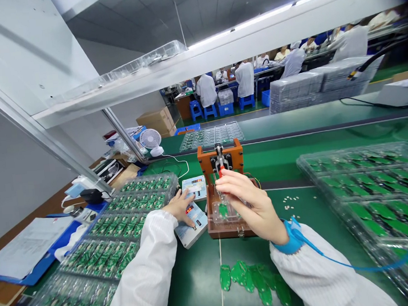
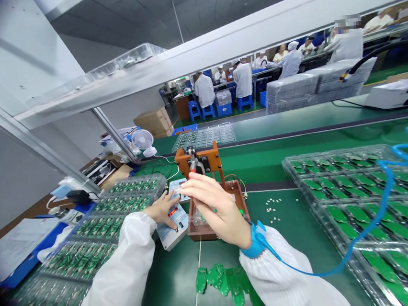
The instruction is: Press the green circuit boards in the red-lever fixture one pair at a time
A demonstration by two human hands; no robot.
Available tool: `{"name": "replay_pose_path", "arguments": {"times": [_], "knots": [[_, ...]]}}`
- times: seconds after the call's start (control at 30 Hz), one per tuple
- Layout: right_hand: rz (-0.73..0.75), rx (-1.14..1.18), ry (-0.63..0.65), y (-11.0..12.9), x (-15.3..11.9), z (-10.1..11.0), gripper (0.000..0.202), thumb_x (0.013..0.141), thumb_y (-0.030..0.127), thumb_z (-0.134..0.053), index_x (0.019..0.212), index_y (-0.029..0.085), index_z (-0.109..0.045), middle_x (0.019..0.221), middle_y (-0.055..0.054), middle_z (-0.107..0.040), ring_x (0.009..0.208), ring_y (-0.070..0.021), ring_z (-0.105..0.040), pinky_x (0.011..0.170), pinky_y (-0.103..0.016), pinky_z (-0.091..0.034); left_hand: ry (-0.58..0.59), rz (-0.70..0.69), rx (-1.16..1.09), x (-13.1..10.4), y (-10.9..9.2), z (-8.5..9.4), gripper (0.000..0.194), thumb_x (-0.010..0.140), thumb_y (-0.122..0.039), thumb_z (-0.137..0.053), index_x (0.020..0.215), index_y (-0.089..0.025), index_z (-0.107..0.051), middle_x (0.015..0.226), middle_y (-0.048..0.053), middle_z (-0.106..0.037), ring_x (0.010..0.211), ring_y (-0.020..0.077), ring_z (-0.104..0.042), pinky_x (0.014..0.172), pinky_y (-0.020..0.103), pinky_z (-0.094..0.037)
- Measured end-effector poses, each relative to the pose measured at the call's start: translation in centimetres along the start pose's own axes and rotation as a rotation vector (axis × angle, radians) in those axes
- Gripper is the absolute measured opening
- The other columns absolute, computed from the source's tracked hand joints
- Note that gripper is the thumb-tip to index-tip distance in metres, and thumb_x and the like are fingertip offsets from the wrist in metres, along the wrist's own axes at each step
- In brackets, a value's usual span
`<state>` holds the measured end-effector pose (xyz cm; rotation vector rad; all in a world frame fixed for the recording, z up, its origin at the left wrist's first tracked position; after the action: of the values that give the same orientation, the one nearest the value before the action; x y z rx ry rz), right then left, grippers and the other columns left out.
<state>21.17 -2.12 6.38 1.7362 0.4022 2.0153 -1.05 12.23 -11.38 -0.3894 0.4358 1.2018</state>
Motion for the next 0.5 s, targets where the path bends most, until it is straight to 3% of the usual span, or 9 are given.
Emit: {"name": "replay_pose_path", "arguments": {"times": [0.07,0.13,0.2,0.23,0.37,0.43,0.5], "knots": [[0.000,-0.010,-0.004,0.0,0.0,0.0,0.050,0.098,0.003,-0.054,0.134,0.035,-0.066,0.131,-0.001,-0.072,0.139,-0.0196,-0.055,0.117,-0.041,-0.049,-0.157,-0.048,-0.127,-2.1,-1.4,2.6,0.113,0.059,-0.039,-0.091,0.156,-0.018,-0.036,0.171,0.020,-0.007,0.157,0.0441,-0.009,0.125,0.057,-0.023],[0.001,-0.016,-0.002,0.1,0.0,-0.1,0.050,0.098,0.004,-0.054,0.135,0.035,-0.066,0.132,-0.001,-0.072,0.139,-0.0199,-0.055,0.117,-0.042,-0.049,-0.425,-0.150,-0.299,-6.0,-3.7,6.4,0.073,0.076,-0.036,-0.081,0.140,-0.020,-0.050,0.163,0.018,-0.036,0.148,0.0376,-0.038,0.119,0.053,-0.037],[-0.008,-0.019,-0.002,0.1,-0.1,0.0,0.049,0.098,0.004,-0.054,0.135,0.034,-0.066,0.133,-0.001,-0.072,0.140,-0.0214,-0.055,0.117,-0.044,-0.049,-0.727,-0.288,-0.486,-11.5,-6.6,9.9,0.028,0.092,-0.038,-0.066,0.115,-0.022,-0.060,0.129,0.011,-0.066,0.122,0.0306,-0.063,0.107,0.050,-0.049],[-0.019,-0.016,-0.001,0.1,-0.1,0.1,0.048,0.099,0.006,-0.054,0.134,0.034,-0.067,0.133,-0.002,-0.072,0.140,-0.0225,-0.055,0.117,-0.046,-0.049,-0.828,-0.372,-0.582,-14.1,-8.2,10.9,0.015,0.095,-0.036,-0.064,0.100,-0.022,-0.060,0.116,0.008,-0.070,0.113,0.0272,-0.066,0.103,0.046,-0.052],[-0.182,0.106,0.040,-1.1,-0.2,0.1,0.042,0.100,0.013,-0.055,0.132,0.035,-0.069,0.136,-0.002,-0.070,0.143,-0.0266,-0.052,0.118,-0.053,-0.047,-1.199,-0.759,-0.820,-22.5,-14.5,12.1,0.017,0.090,-0.014,-0.069,0.084,-0.021,-0.054,0.108,0.003,-0.068,0.103,0.0192,-0.070,0.092,0.034,-0.059],[-0.324,0.232,0.018,-2.0,-0.5,0.4,0.040,0.099,0.017,-0.059,0.133,0.037,-0.068,0.141,-0.001,-0.068,0.142,-0.0258,-0.054,0.118,-0.050,-0.047,-1.380,-0.839,-0.866,-24.6,-15.8,11.5,0.025,0.086,-0.002,-0.067,0.080,-0.019,-0.051,0.101,0.000,-0.066,0.095,0.0163,-0.073,0.090,0.033,-0.063],[-0.416,0.333,-0.077,-2.1,-0.8,1.2,0.038,0.099,0.021,-0.062,0.132,0.038,-0.068,0.141,-0.001,-0.067,0.136,-0.0234,-0.060,0.114,-0.043,-0.051,-1.488,-0.865,-0.876,-25.5,-16.3,10.9,0.032,0.083,0.008,-0.063,0.073,-0.018,-0.045,0.090,-0.005,-0.062,0.084,0.0124,-0.075,0.094,0.036,-0.064]]}}
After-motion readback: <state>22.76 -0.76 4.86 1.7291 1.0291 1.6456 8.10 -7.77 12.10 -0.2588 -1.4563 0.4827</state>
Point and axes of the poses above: each hand's wrist, its own x-axis towards the middle knuckle, its own z-axis out of the back of the hand, y = z × x, the point moved 10 cm from there along x, towards the middle knuckle
